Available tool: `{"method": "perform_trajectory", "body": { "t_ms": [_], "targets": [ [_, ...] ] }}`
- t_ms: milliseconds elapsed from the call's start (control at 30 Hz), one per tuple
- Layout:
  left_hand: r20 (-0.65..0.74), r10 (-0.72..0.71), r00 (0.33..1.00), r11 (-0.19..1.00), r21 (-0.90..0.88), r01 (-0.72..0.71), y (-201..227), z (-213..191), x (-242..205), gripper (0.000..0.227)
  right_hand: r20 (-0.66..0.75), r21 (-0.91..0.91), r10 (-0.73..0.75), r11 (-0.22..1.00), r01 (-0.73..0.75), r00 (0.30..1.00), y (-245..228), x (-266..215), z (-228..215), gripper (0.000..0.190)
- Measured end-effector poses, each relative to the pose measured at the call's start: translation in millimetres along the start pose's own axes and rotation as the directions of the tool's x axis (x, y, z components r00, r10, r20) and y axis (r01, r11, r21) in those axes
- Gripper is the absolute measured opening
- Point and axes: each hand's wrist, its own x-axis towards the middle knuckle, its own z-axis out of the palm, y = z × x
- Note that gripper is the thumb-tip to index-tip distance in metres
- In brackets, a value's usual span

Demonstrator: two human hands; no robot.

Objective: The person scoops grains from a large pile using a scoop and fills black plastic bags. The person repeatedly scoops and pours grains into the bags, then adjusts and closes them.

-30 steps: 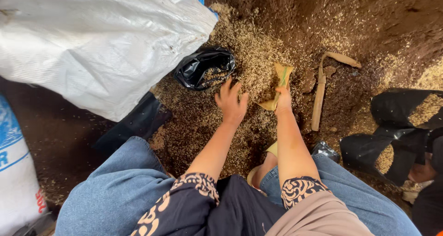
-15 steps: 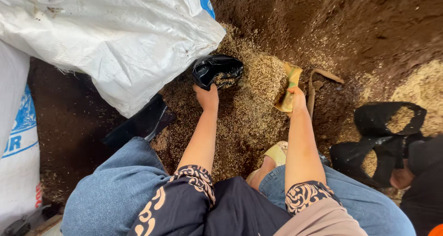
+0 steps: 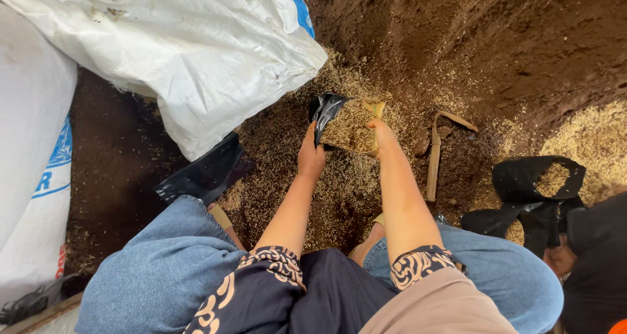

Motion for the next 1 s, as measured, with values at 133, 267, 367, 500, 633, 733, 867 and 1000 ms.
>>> {"method": "perform_trajectory", "body": {
  "t_ms": [133,267,367,500,633,733,867,1000],
  "targets": [
    [-0.064,-0.059,0.996,0.996,0.062,0.063,-10.8,-4.1,-10.8,0.053,-0.184,-0.081,-0.259,0.965,0.247,0.948,-3.7,-25.7,41.7,0.088],
    [-0.104,-0.069,0.992,0.996,0.05,0.074,-3.0,-2.9,-16.8,0.051,-0.273,-0.376,-0.388,0.885,0.273,0.881,-22.7,-59.1,69.0,0.096],
    [-0.119,-0.169,0.978,0.986,-0.024,0.168,-0.6,-1.1,-17.3,0.051,-0.199,-0.62,-0.646,0.665,0.416,0.737,-32.5,-76.2,74.8,0.101],
    [-0.154,-0.26,0.953,0.964,-0.094,0.248,-12.5,-2.8,-5.7,0.055,0.021,-0.823,-0.827,0.304,0.479,0.561,-31.0,-86.1,76.9,0.094],
    [-0.112,-0.36,0.926,0.932,-0.094,0.351,-29.2,-13.0,2.7,0.061,0.013,-0.81,-0.846,0.304,0.502,0.533,-35.9,-94.8,68.9,0.082],
    [-0.057,-0.389,0.919,0.919,-0.086,0.384,-37.3,-14.8,-1.6,0.071,-0.058,-0.736,-0.817,0.423,0.528,0.573,-42.7,-103.5,44.8,0.085],
    [-0.035,-0.429,0.903,0.899,-0.117,0.422,-45.6,-11.8,1.6,0.081,-0.21,-0.561,-0.651,0.691,0.455,0.73,-56.6,-108.4,-7.1,0.098],
    [-0.039,-0.47,0.882,0.86,-0.244,0.448,-76.1,-0.8,3.1,0.084,-0.301,-0.453,-0.44,0.847,0.279,0.846,-36.1,-86.0,-53.3,0.097]
  ]
}}
